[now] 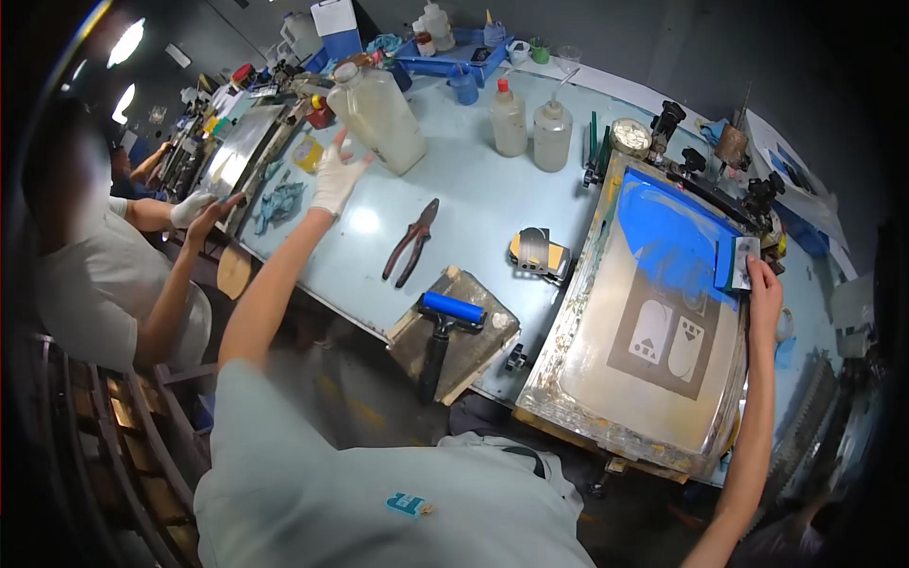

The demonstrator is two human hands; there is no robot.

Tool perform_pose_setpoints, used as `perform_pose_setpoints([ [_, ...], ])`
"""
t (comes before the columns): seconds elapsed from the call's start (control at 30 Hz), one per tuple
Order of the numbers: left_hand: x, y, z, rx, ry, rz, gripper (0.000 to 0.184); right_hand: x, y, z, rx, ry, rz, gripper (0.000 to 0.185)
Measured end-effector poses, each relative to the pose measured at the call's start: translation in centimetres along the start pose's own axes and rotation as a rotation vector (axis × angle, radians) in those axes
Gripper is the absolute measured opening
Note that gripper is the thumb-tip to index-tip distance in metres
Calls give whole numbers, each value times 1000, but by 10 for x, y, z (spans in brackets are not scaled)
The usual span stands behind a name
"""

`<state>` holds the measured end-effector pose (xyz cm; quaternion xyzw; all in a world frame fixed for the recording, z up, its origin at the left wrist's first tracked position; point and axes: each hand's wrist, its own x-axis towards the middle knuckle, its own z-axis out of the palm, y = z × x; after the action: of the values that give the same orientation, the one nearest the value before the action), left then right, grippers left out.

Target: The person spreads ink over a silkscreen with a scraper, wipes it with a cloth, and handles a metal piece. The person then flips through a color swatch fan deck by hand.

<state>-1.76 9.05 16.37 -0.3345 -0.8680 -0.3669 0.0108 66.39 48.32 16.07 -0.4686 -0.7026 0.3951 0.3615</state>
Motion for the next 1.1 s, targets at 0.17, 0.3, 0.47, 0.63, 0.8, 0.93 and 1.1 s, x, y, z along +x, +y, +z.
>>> perform_pose_setpoints([
  [0.17,68,-18,62,181,149,-26,65,1,0,-6,-133,25,-20,40],
  [0.3,85,-9,67,182,134,126,61,-6,-14,4,-132,77,-22,39],
  [0.47,113,-1,84,170,161,75,64,2,-3,-7,-100,36,57,39],
  [0.63,135,11,83,251,106,0,69,1,-4,-5,-43,7,153,40],
  [0.8,125,24,54,-239,-24,-233,59,1,0,-1,-72,56,-13,38],
  [0.93,37,104,19,-486,-193,-102,40,5,6,-6,-174,31,-31,43],
  [1.1,-147,313,-54,-656,-695,367,45,-2,-8,1,-153,57,-46,43],
])
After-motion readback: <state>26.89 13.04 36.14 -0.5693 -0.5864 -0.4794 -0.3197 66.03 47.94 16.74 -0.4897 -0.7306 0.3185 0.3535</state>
